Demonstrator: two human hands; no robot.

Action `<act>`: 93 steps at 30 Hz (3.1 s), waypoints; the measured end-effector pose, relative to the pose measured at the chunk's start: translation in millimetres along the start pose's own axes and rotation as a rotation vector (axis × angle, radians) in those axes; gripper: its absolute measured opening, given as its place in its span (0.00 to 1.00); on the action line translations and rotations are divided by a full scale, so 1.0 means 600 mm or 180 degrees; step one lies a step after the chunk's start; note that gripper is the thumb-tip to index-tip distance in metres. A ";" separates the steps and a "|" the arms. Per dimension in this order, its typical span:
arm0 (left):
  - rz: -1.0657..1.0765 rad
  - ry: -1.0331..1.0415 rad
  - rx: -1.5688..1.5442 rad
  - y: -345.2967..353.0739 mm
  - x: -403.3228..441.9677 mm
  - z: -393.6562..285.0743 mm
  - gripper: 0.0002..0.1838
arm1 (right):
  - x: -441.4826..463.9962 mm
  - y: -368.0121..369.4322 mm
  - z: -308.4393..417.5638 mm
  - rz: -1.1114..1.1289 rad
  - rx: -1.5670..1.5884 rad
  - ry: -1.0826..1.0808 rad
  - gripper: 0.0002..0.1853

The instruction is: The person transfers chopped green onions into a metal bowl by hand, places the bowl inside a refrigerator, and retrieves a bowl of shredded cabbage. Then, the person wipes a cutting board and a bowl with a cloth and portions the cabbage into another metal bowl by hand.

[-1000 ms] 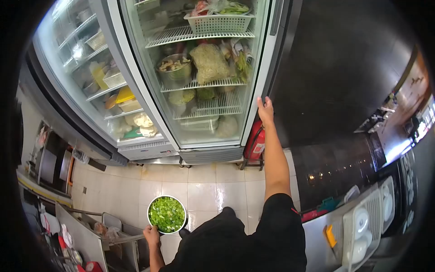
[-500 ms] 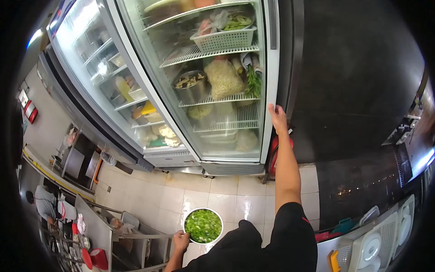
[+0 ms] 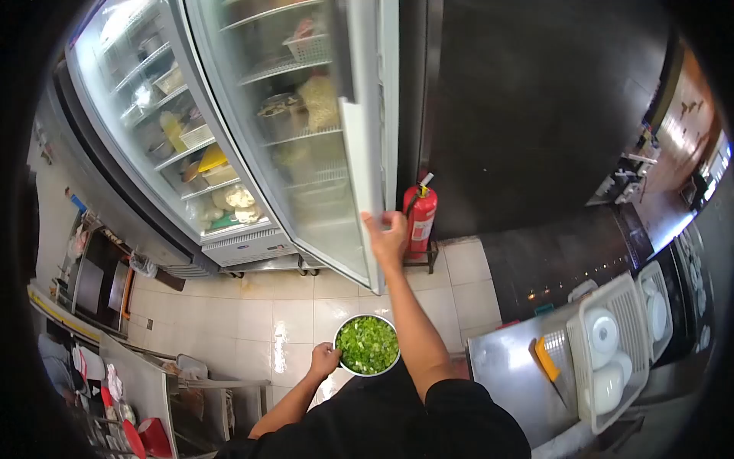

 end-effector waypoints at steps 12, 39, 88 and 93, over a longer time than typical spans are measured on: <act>0.0319 -0.0036 -0.1156 0.061 0.004 -0.003 0.10 | -0.330 0.044 0.215 0.1565 0.0227 -0.0493 0.20; -0.0887 -0.0674 -0.1906 -0.080 0.691 -0.207 0.11 | -0.025 0.195 -0.459 0.4165 -0.1915 0.1244 0.29; -0.2956 -0.2351 -0.0988 -0.246 -0.039 -0.056 0.52 | 0.268 0.950 -0.446 0.2544 0.0194 0.1955 0.08; -0.4421 -0.1787 0.0174 -0.322 -0.059 -0.073 0.55 | 0.216 0.881 -0.349 0.2258 0.0196 0.2492 0.08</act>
Point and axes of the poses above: each hand's wrist, its own x-axis towards the middle knuckle, its own y-axis out of the palm, z = x × y, the point moved 10 cm from there along x, towards the middle knuckle, and after that the axes turned 1 degree about y, right-handed, at the moved point
